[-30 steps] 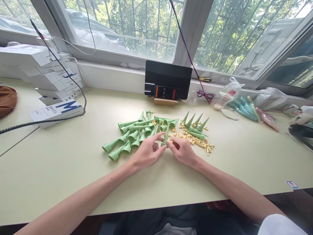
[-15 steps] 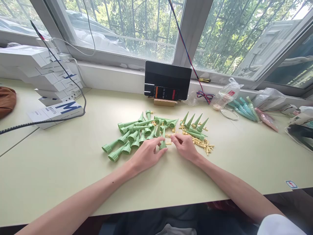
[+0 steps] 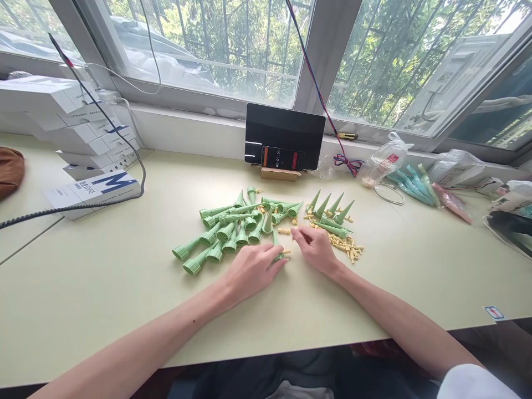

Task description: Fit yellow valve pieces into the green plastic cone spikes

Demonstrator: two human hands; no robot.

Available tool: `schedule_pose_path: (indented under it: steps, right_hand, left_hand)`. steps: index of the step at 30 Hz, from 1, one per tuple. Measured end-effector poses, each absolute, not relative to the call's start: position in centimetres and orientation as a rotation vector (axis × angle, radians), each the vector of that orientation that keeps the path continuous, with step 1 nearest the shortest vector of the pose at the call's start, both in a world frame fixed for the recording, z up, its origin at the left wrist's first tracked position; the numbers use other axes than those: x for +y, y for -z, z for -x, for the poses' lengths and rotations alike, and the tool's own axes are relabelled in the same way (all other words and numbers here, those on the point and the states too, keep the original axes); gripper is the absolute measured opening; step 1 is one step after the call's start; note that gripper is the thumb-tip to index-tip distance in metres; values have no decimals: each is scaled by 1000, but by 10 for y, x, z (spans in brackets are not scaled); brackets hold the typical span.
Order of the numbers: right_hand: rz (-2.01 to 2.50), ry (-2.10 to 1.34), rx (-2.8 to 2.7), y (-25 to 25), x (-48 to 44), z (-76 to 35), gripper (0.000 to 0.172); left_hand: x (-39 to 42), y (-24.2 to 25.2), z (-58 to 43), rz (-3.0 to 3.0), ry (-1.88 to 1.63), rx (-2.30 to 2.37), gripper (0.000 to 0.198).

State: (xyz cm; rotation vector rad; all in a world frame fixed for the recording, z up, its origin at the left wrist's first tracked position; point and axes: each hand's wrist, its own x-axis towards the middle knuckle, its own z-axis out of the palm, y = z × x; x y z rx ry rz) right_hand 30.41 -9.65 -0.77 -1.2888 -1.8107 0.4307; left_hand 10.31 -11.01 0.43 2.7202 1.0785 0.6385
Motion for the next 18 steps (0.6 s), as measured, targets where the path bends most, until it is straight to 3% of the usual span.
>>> schedule_pose_path:
  steps: [12, 18]
  right_hand:
    - [1289, -401, -1736, 2, -98, -306, 36]
    - [1271, -384, -1669, -1, -97, -310, 28]
  left_hand:
    - [-100, -6, -100, -2748, -606, 1184, 25]
    - [-101, -6, -98, -2584, -867, 1180, 29]
